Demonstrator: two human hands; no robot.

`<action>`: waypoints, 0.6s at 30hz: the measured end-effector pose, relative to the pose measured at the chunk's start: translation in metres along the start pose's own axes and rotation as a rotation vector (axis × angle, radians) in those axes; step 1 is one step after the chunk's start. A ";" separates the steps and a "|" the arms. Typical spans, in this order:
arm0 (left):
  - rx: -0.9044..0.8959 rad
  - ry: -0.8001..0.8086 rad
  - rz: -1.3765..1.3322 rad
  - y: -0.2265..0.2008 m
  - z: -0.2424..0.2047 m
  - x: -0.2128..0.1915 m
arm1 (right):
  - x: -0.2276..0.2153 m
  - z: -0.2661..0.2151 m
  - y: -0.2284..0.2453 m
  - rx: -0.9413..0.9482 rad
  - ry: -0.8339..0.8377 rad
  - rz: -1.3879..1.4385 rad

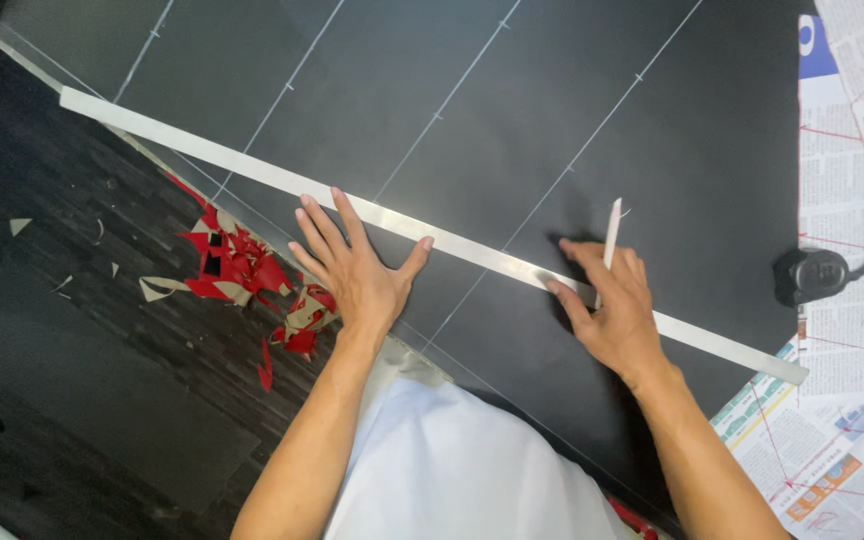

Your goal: The person uses a metal ruler and a white marker to draw a grid of straight lines on a large dark sheet. They repeatedly measure and mark intervals, then connect points to form a pattern of intersecting lines.

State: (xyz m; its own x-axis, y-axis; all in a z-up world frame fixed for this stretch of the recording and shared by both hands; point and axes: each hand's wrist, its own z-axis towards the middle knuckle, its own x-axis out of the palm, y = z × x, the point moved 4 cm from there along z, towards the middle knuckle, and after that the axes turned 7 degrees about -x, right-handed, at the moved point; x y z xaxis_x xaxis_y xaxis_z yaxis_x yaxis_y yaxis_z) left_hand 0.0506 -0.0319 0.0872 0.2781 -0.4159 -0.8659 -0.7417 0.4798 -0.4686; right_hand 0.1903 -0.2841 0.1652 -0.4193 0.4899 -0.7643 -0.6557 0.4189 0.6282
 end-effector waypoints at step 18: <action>0.001 0.017 0.012 0.000 0.002 0.003 | 0.019 -0.009 0.005 -0.116 -0.002 -0.138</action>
State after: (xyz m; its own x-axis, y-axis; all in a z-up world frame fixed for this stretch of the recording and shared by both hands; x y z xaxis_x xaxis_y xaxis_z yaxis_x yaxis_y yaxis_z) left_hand 0.0520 -0.0316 0.0845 0.2586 -0.4231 -0.8684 -0.7443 0.4858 -0.4584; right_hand 0.1734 -0.2798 0.1525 -0.3194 0.4353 -0.8417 -0.7750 0.3911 0.4964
